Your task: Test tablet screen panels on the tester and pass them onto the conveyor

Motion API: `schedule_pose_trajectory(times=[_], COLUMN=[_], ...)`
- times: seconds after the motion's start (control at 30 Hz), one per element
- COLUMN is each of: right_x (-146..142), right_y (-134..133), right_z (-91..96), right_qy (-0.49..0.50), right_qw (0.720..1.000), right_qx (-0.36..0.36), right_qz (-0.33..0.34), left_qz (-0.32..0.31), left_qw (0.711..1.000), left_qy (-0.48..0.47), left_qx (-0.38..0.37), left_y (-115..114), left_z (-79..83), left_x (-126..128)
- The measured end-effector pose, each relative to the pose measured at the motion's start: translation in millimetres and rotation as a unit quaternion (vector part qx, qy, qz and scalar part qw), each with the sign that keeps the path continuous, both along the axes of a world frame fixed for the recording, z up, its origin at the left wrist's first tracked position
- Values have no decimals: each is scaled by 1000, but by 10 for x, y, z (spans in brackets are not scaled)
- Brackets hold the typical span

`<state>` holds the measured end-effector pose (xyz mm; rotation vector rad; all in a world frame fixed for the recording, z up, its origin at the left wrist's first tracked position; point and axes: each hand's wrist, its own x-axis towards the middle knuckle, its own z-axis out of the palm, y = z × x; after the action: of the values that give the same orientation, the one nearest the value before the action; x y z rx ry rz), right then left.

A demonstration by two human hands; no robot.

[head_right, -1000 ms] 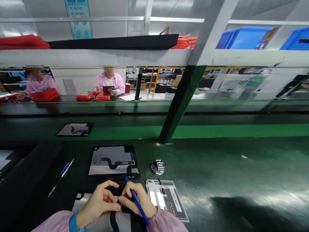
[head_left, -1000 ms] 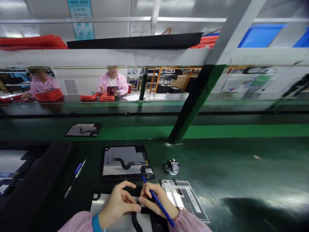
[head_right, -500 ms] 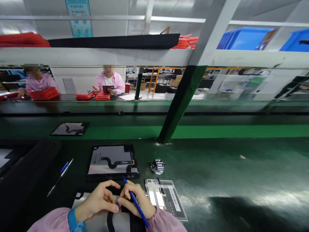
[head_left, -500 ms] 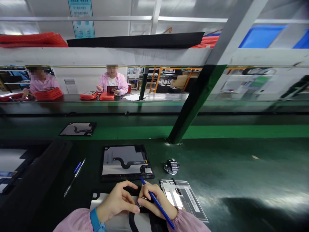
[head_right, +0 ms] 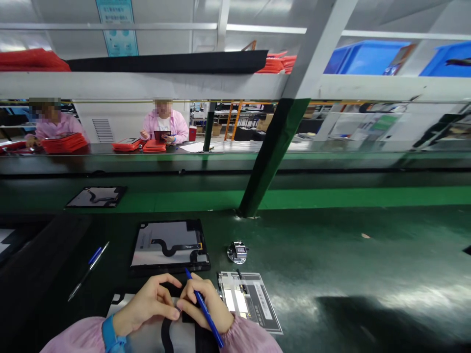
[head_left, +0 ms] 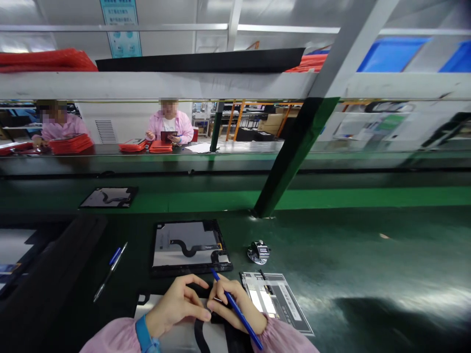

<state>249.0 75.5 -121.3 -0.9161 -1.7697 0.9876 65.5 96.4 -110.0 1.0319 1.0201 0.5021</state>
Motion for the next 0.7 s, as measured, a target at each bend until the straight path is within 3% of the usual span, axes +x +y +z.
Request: schedule_pose_trajectory(times=[0.27,0.43,0.53,0.63,0.7], right_x=[-15,8,61,206,383], right_y=[-24,-13,15,46,40], right_z=[-52,-63,-26,-28,-70], right_qy=[-60,-27,43,72,77], right_qw=[996,998,996,980,964], right_qx=[62,63,57,46,29], right_qz=[26,-3,-56,-181,-252], left_qz=[4,8,12,13,3], left_qw=[1000,999,999,998,993], left_qy=[-2,-16,-12,3,42], left_qx=[19,30,47,66,112], left_y=[-17,-2,19,-15,-119], left_z=[-60,-103,-92,9,126], left_x=[15,8,38,-12,-182])
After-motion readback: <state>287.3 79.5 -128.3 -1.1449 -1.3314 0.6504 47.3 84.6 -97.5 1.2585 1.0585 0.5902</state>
